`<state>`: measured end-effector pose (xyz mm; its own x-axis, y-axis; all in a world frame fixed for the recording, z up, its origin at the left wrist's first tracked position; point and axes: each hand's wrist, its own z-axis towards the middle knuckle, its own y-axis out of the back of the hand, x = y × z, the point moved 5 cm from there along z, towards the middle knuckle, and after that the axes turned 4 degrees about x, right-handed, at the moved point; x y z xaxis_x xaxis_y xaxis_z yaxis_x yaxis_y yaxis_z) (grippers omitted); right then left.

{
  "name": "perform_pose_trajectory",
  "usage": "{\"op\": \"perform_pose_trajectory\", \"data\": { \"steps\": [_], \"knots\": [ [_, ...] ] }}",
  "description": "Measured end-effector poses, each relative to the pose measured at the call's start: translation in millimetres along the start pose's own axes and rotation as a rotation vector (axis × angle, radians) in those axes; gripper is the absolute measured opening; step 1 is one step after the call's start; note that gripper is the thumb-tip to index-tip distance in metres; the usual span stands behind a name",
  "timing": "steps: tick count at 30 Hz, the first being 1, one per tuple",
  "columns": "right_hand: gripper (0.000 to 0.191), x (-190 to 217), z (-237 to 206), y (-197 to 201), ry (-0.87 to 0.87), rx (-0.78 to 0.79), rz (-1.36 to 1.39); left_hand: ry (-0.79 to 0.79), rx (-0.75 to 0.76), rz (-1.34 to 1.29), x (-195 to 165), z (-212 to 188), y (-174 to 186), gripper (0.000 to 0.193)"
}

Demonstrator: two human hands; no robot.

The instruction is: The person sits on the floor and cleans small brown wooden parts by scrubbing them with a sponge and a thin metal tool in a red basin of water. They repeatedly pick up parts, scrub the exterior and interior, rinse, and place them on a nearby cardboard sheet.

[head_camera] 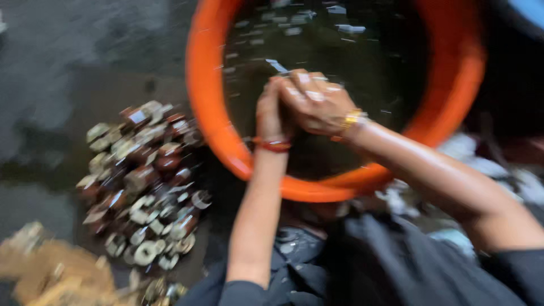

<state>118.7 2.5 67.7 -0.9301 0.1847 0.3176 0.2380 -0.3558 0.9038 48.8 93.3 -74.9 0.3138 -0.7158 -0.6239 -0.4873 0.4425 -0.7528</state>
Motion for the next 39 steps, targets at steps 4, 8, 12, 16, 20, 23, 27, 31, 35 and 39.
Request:
{"op": "perform_pose_trajectory", "data": {
  "steps": [4, 8, 12, 16, 20, 23, 27, 31, 35, 39],
  "knots": [
    [0.018, -39, 1, -10, -0.436, -0.086, 0.421, 0.099, 0.022, -0.065, -23, -9, -17, 0.029],
    [0.023, -65, 1, -5, -0.559, -0.222, 0.613, 0.126, 0.116, -0.061, -45, -16, -33, 0.049],
    [0.018, -48, 6, -7, -0.338, -0.091, 0.625, 0.154, 0.180, -0.033, -38, -17, -39, 0.063],
    [0.026, -36, -7, 29, -0.193, -0.222, 0.332, 0.145, 0.072, -0.138, -28, -13, -20, 0.052],
    [0.027, -79, -57, 117, -0.222, -0.132, 0.191, 0.075, -0.096, -0.193, -23, -8, 6, 0.036],
    [0.026, -103, -100, 176, -0.361, -0.013, 0.011, 0.027, -0.220, -0.242, -19, -5, 17, 0.026],
    [0.025, -75, -121, 188, -0.449, 0.355, -0.081, 0.020, -0.146, -0.440, -12, -5, 8, 0.028],
    [0.023, -41, -110, 178, -0.426, 0.542, -0.106, -0.004, -0.078, -0.505, -12, -7, 0, 0.029],
    [0.022, -36, -101, 182, -0.420, 0.563, -0.122, -0.004, -0.055, -0.477, -13, -8, -2, 0.034],
    [0.021, -37, -95, 197, -0.422, 0.490, -0.126, -0.004, 0.049, -0.509, -19, -9, -9, 0.035]
  ]
}}
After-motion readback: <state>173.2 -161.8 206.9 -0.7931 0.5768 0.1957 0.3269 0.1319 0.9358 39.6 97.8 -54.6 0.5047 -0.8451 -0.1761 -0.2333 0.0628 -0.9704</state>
